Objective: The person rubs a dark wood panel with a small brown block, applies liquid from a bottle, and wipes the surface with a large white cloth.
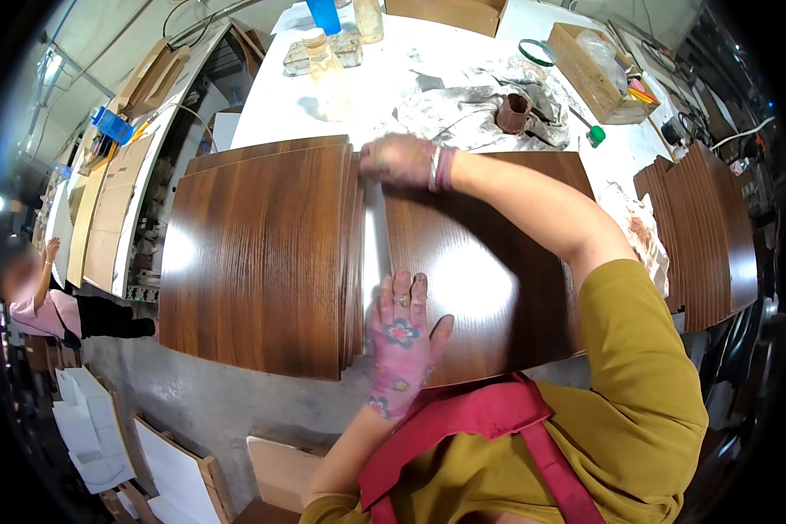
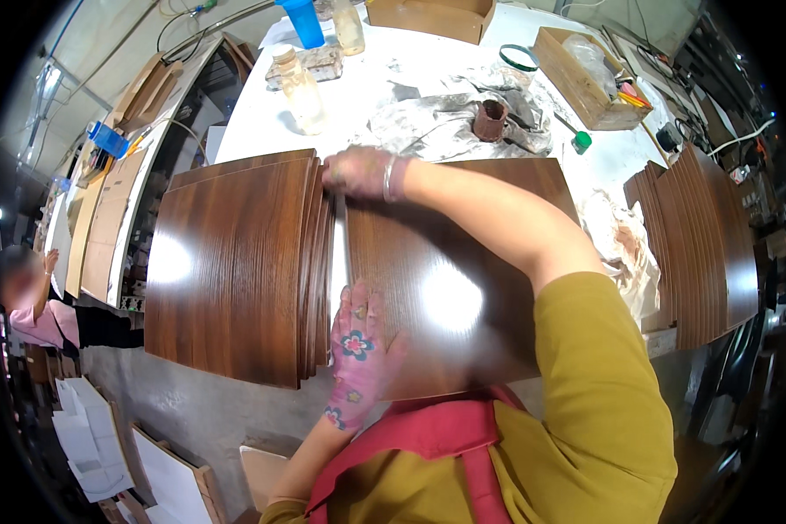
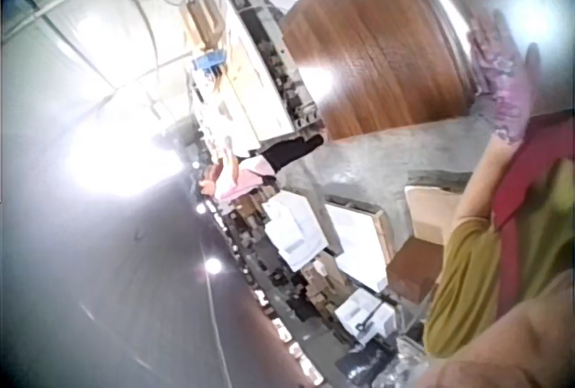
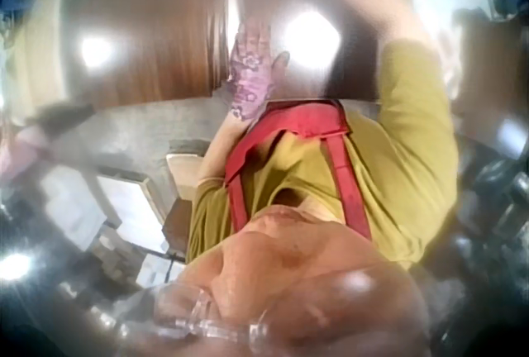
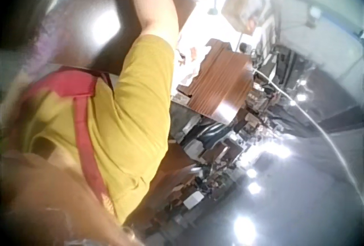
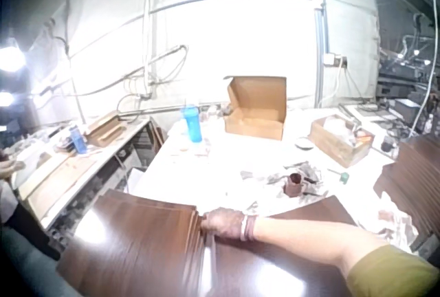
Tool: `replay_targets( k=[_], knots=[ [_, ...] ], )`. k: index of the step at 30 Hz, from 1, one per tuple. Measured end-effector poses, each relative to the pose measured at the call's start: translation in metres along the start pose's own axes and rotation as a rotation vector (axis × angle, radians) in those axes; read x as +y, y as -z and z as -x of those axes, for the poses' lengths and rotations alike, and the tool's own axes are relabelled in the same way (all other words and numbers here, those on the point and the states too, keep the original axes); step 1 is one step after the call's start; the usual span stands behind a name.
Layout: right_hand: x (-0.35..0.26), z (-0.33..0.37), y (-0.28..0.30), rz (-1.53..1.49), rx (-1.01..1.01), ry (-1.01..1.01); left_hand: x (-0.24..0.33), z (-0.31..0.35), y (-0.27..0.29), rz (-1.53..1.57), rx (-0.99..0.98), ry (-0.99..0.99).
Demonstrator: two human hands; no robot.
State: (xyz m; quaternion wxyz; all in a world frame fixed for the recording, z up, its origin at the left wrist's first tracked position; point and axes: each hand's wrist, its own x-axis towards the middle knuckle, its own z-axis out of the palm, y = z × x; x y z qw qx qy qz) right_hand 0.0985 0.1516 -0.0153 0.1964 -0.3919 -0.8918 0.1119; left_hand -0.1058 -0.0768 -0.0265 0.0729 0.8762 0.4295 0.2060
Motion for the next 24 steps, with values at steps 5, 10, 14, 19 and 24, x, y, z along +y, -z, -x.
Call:
replay_targets(
  k=[5, 10, 14, 19, 24],
  knots=[
    [0.051, 0.006, 0.022, 0.101, 0.258, -0.345, 0.0, -0.005, 0.009, -0.004, -0.089, 0.057],
    [0.014, 0.097, 0.075, -0.419, 0.441, -0.602, 0.005, -0.004, 0.009, 0.008, -0.143, 0.102],
    [-0.01, 0.229, 0.124, -0.547, 0.628, -0.742, 0.009, 0.007, 0.032, 0.124, -0.129, 0.102],
    [-0.065, 0.371, 0.131, -0.781, 0.961, -1.008, 0.018, 0.069, 0.073, 0.253, -0.263, 0.425],
    [-0.111, 0.404, 0.093, -1.078, 0.922, -1.094, 0.03, 0.1, 0.064, 0.234, -0.271, 0.461]
  ],
)
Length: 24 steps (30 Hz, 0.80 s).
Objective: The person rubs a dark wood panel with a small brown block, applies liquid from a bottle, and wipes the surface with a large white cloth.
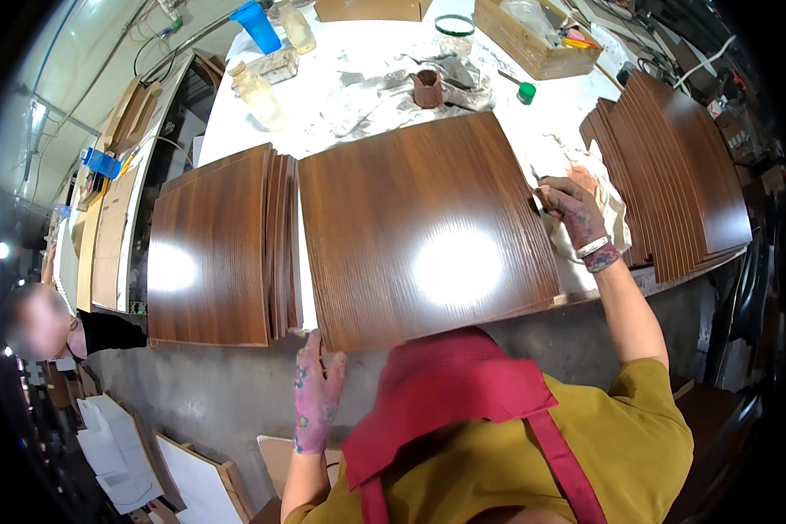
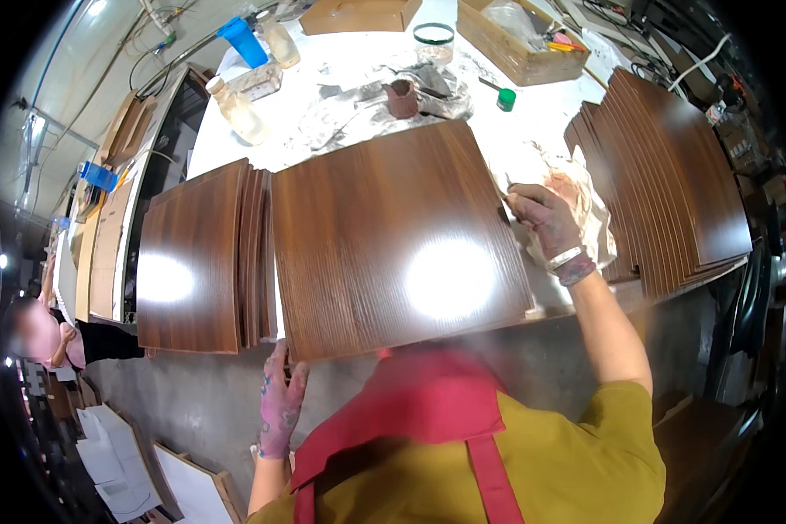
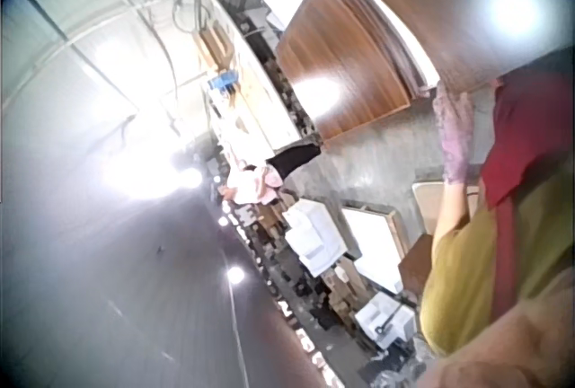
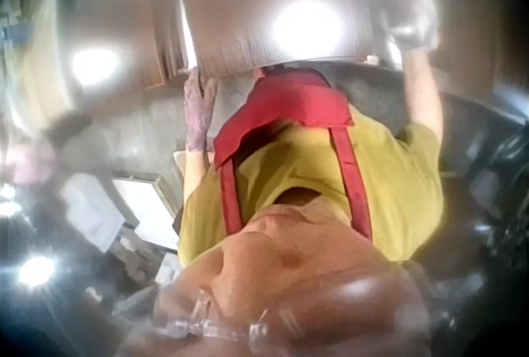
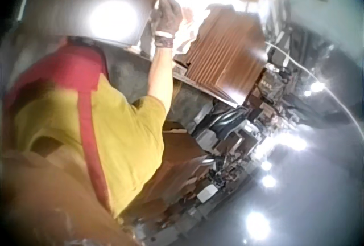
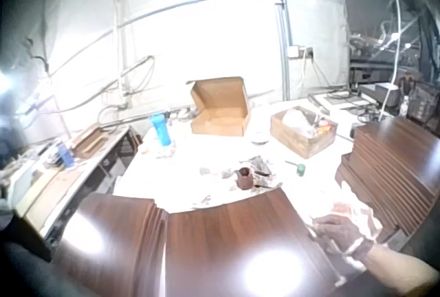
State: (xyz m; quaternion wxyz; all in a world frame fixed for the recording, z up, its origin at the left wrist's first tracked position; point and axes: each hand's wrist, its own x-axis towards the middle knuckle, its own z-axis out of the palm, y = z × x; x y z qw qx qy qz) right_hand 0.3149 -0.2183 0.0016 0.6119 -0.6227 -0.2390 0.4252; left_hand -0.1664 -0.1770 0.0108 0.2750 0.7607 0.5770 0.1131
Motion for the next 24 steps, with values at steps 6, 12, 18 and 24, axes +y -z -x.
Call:
replay_targets(
  k=[6, 12, 18, 24],
  knots=[
    [0.002, 0.045, -0.003, -0.088, -0.045, -0.057, 0.013, 0.015, -0.013, 0.807, -0.056, 0.284],
    [0.007, 0.061, -0.002, -0.183, -0.125, -0.025, 0.011, 0.03, -0.038, 1.347, 0.062, 0.225],
    [-0.012, 0.056, 0.01, -0.08, -0.093, 0.071, 0.035, 0.009, -0.025, 1.114, -0.014, 0.193],
    [-0.008, 0.063, -0.002, -0.136, -0.079, 0.211, 0.054, -0.01, 0.015, 1.211, -0.013, 0.092]
  ],
)
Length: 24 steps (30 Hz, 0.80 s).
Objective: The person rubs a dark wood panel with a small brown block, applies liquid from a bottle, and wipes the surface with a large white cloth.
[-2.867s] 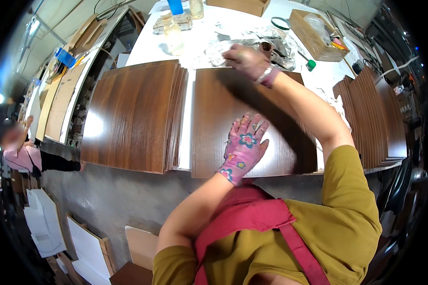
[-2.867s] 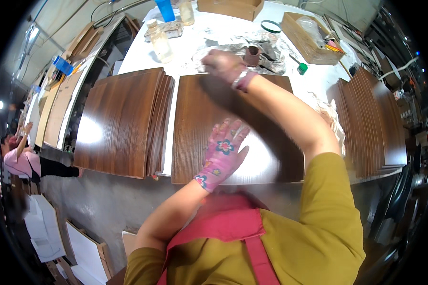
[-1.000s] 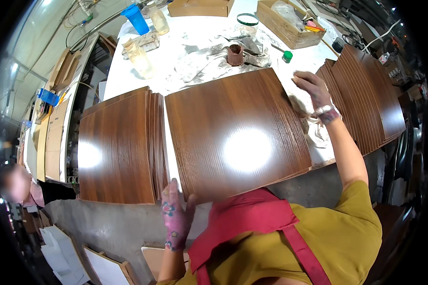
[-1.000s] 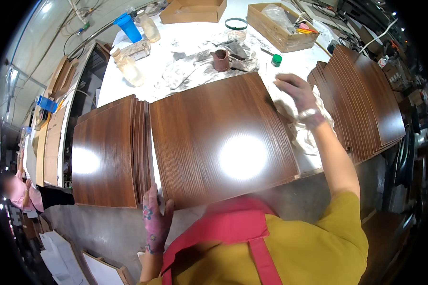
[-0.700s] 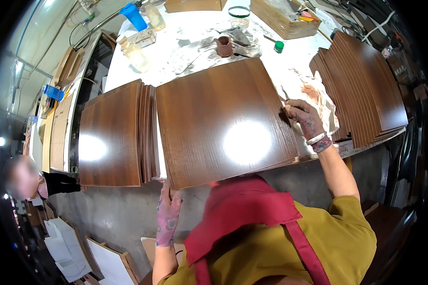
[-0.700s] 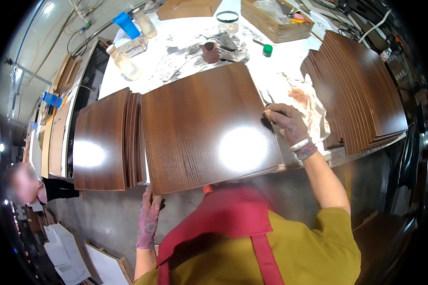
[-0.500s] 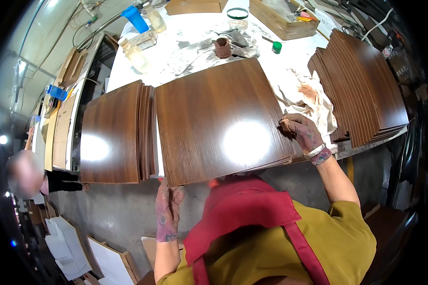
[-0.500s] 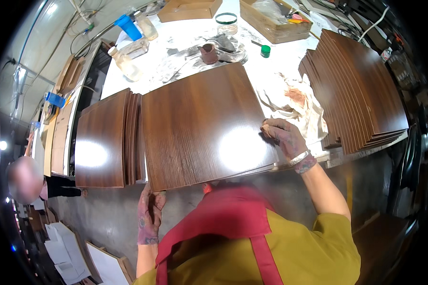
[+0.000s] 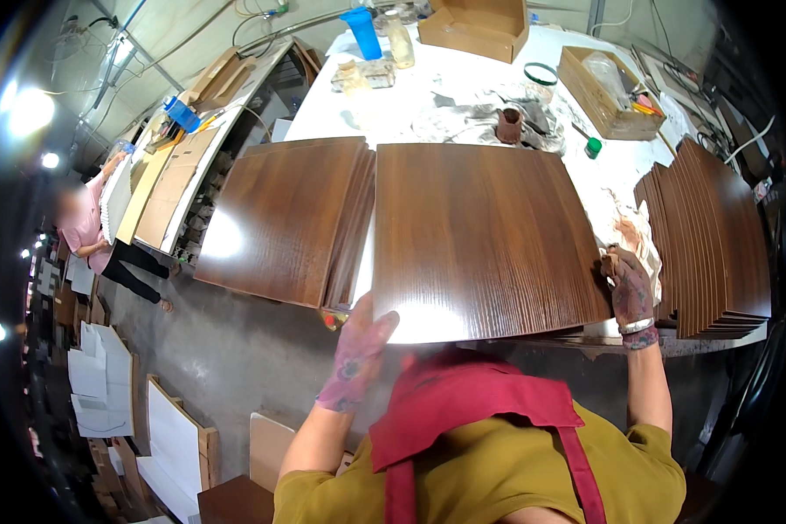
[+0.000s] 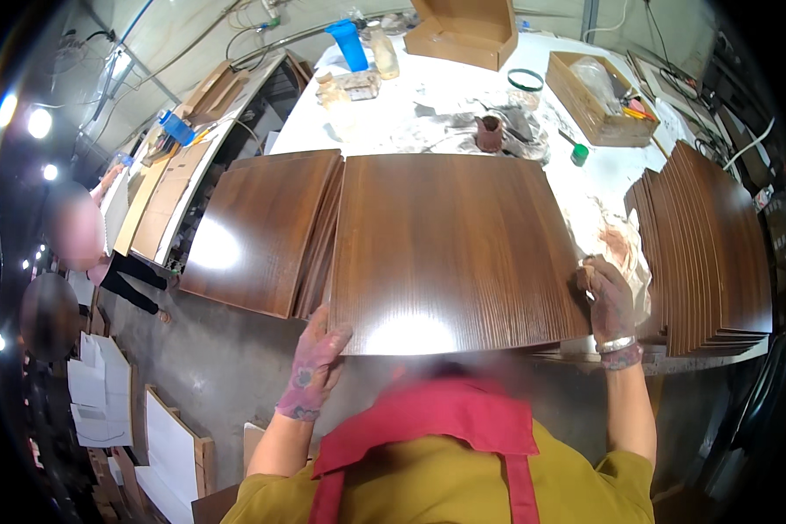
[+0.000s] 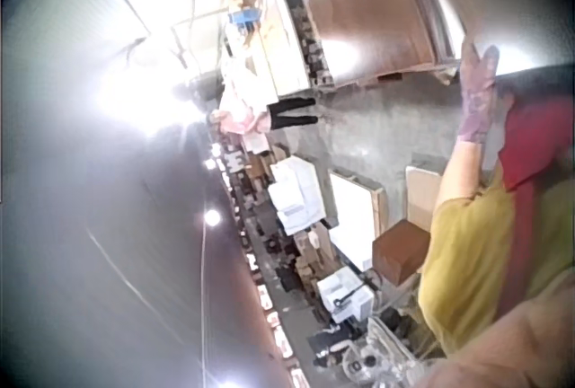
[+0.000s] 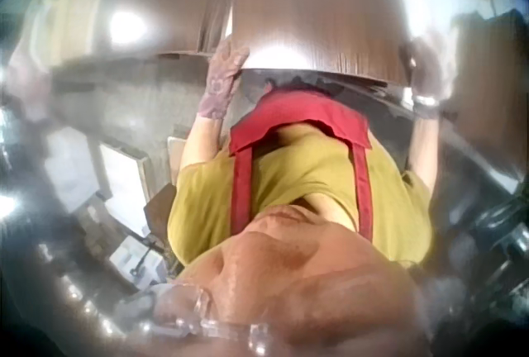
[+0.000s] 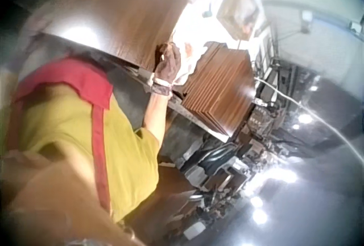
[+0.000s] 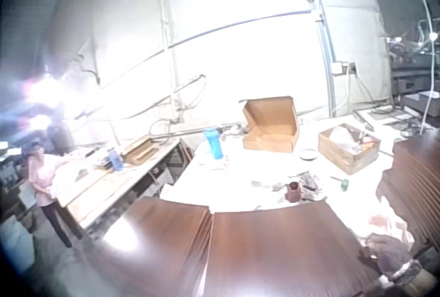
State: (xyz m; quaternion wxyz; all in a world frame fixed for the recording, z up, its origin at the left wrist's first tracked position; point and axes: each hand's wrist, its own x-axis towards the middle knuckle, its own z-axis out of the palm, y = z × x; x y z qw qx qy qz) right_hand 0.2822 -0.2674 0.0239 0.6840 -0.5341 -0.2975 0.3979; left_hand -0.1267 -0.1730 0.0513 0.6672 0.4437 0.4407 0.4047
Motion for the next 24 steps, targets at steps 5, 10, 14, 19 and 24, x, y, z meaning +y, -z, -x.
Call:
replay_targets(
  k=[5, 10, 14, 19, 24],
  knots=[
    [-0.005, 0.013, -0.087, -0.088, -0.012, -0.049, 0.043, 0.001, 0.083, -0.023, 0.135, -0.107],
    [-0.008, 0.02, -0.235, -0.175, -0.136, -0.206, 0.095, -0.011, 0.206, 0.122, 0.069, -0.141],
    [0.024, 0.022, -0.316, -0.307, -0.333, -0.24, 0.109, -0.034, 0.325, 0.126, 0.086, -0.095],
    [0.052, 0.031, -0.37, -0.024, -0.347, -0.126, 0.139, -0.089, 0.422, -0.983, 0.122, -0.044],
    [0.08, 0.018, -0.419, 0.109, -0.239, 0.185, 0.143, -0.156, 0.415, -1.384, 0.264, -0.503]
  ],
)
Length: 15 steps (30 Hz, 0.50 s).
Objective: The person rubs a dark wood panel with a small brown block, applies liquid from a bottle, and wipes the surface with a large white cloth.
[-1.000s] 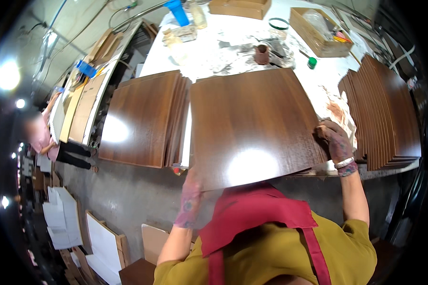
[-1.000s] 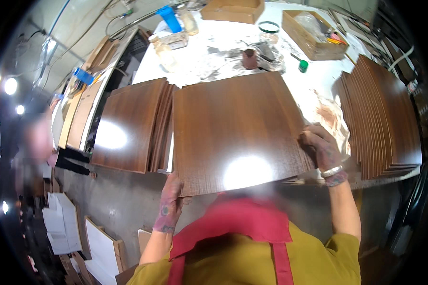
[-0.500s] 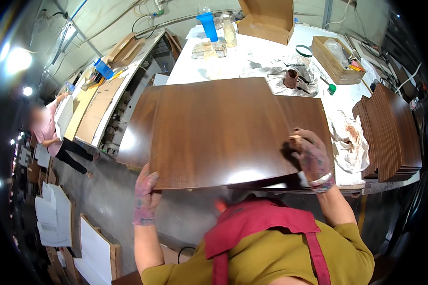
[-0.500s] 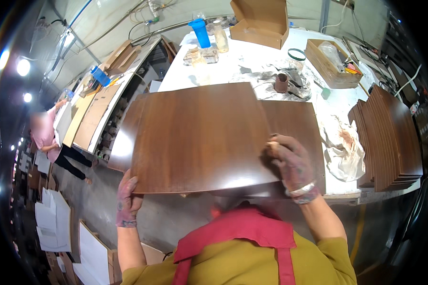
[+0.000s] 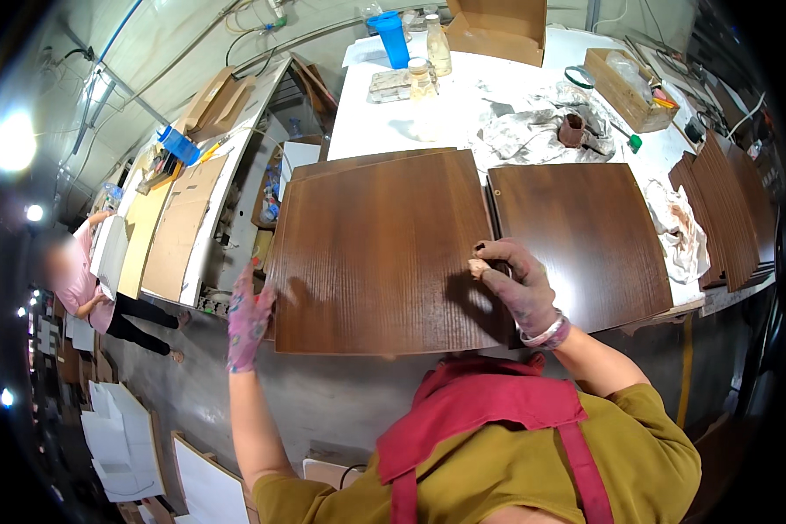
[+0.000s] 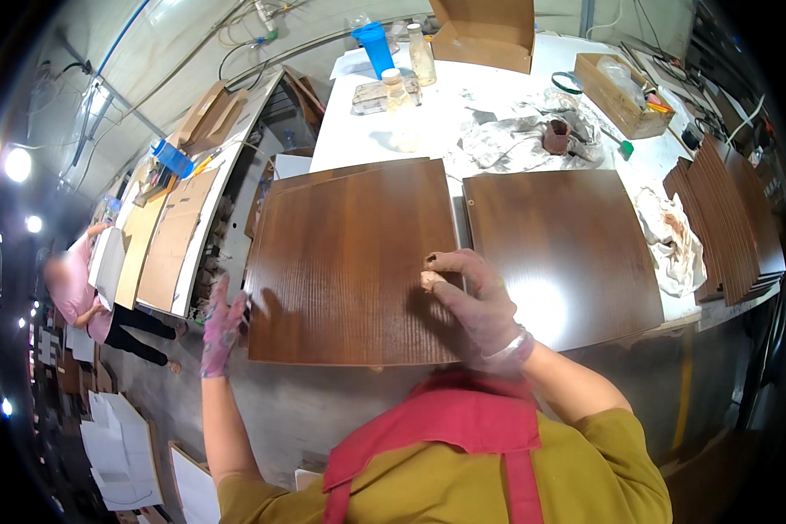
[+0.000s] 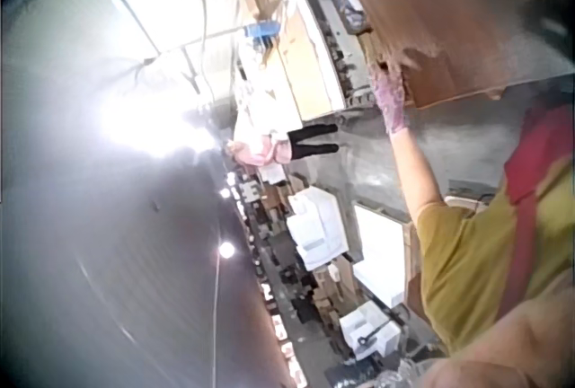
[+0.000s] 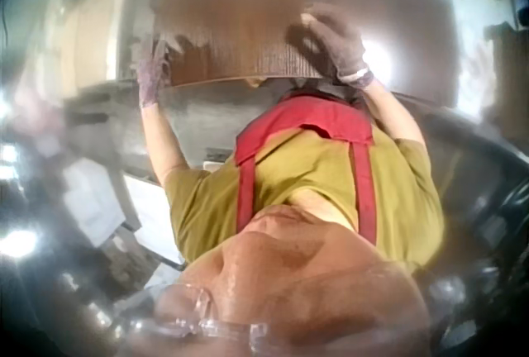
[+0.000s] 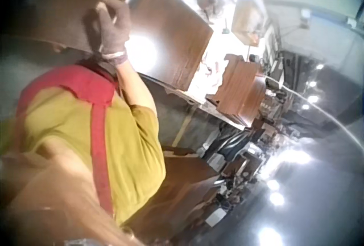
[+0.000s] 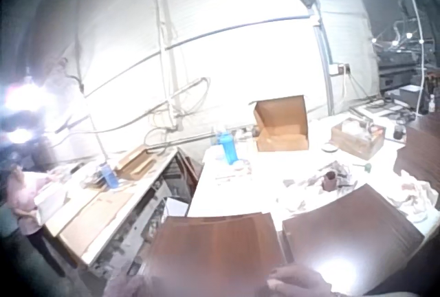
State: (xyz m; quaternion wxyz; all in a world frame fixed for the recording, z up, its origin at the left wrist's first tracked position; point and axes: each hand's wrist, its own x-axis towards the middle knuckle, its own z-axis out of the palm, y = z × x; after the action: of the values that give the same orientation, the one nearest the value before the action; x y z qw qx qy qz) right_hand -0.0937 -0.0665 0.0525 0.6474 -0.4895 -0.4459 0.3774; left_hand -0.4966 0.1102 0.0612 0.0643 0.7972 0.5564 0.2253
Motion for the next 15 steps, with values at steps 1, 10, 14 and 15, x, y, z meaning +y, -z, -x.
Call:
replay_targets(
  k=[1, 10, 14, 15],
  knots=[
    [0.009, -0.002, -0.006, 0.117, -0.044, 0.074, 0.014, -0.012, -0.011, 0.035, -0.029, 0.021],
    [0.029, -0.025, -0.038, 0.461, -0.107, 0.349, -0.028, -0.051, -0.053, 0.091, -0.162, -0.026],
    [0.02, -0.098, -0.051, 0.471, -0.216, 0.095, -0.048, -0.051, -0.062, 0.135, -0.075, -0.114],
    [0.005, -0.125, -0.064, 0.514, -0.238, 0.071, -0.043, -0.05, -0.06, 0.122, -0.073, -0.076]
  ],
)
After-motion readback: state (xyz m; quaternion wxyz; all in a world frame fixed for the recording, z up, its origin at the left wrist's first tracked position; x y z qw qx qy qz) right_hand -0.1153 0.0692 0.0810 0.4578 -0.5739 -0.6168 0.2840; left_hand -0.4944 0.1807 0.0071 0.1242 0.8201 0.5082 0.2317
